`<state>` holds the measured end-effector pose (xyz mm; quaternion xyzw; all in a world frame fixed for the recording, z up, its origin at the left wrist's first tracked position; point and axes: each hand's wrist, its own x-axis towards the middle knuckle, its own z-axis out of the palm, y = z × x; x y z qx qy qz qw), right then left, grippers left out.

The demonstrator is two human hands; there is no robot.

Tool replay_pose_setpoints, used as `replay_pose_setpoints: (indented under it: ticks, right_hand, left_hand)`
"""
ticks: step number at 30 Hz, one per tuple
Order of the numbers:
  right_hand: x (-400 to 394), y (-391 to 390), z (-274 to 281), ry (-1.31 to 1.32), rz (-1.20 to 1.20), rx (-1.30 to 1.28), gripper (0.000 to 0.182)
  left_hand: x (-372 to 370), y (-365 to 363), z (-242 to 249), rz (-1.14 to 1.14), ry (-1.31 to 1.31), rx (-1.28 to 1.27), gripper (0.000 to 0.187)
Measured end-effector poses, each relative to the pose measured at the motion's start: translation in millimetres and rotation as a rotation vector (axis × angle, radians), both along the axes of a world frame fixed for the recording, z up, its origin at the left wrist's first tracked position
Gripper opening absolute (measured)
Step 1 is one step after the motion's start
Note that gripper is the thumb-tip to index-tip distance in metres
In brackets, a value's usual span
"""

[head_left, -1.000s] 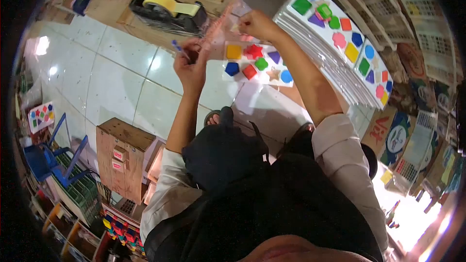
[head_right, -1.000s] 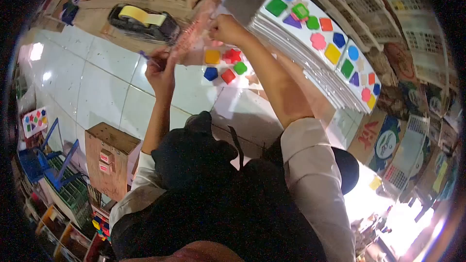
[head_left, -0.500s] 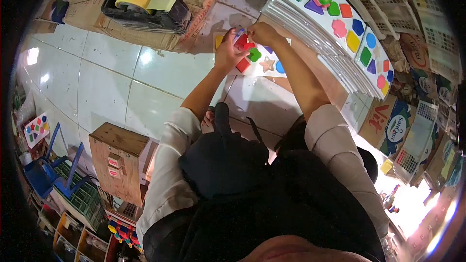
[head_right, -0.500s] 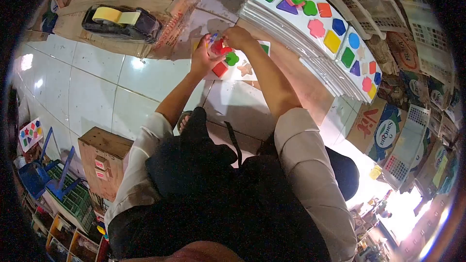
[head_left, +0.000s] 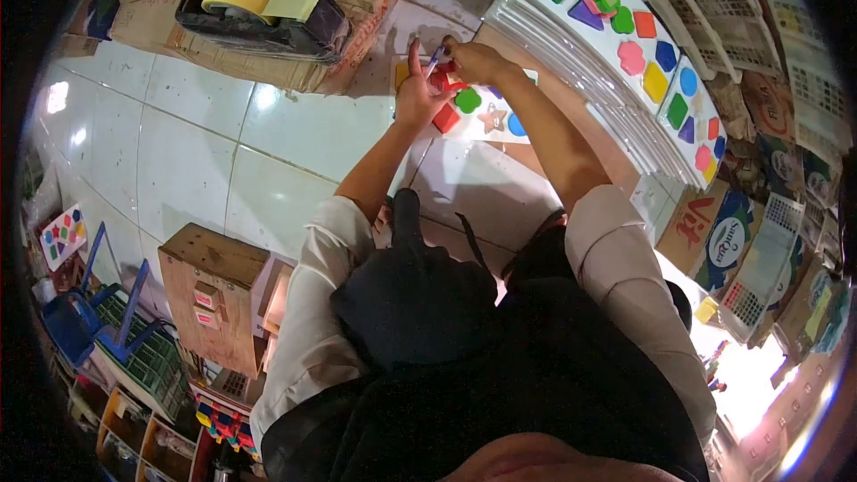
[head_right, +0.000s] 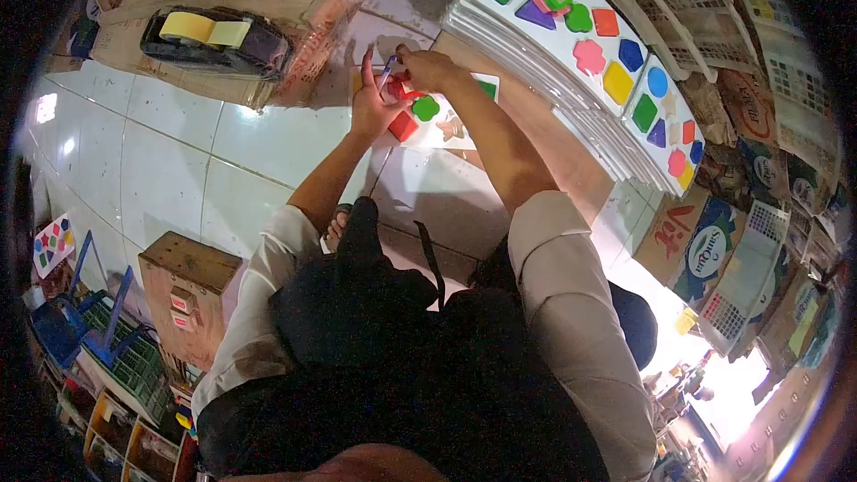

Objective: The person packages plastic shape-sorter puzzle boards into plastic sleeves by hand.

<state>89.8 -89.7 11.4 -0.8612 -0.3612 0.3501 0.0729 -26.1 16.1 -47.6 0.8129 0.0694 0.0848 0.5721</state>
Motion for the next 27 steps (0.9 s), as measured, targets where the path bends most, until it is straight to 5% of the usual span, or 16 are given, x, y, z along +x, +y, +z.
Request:
replay_pose_setpoints:
  ticks: [15, 23, 25, 27]
  right_hand:
    - [8.7, -5.2, -15.6, -0.215, -0.127, 0.016, 0.061]
    - [6.0, -33.3, -74.8, 0.030, -0.383, 0.270, 0.030]
    - [0.7, -43.1, -67.5, 0.525, -0.690, 0.513, 0.032]
    - [-0.4, -44.6, -67.7, 0.514, -0.703, 0.531, 0.035]
  left_hand:
    - [-2.3, 0.0, 11.5, 0.029, 0.137, -0.003, 0.105]
    - [-1.7, 2.3, 8.3, 0.018, 0.188, -0.032, 0.106]
    - [-1.0, 3.7, 3.5, 0.033, 0.159, -0.035, 0.107]
    - [-3.9, 0.8, 2.4, 0.041, 0.143, -0.047, 0.107]
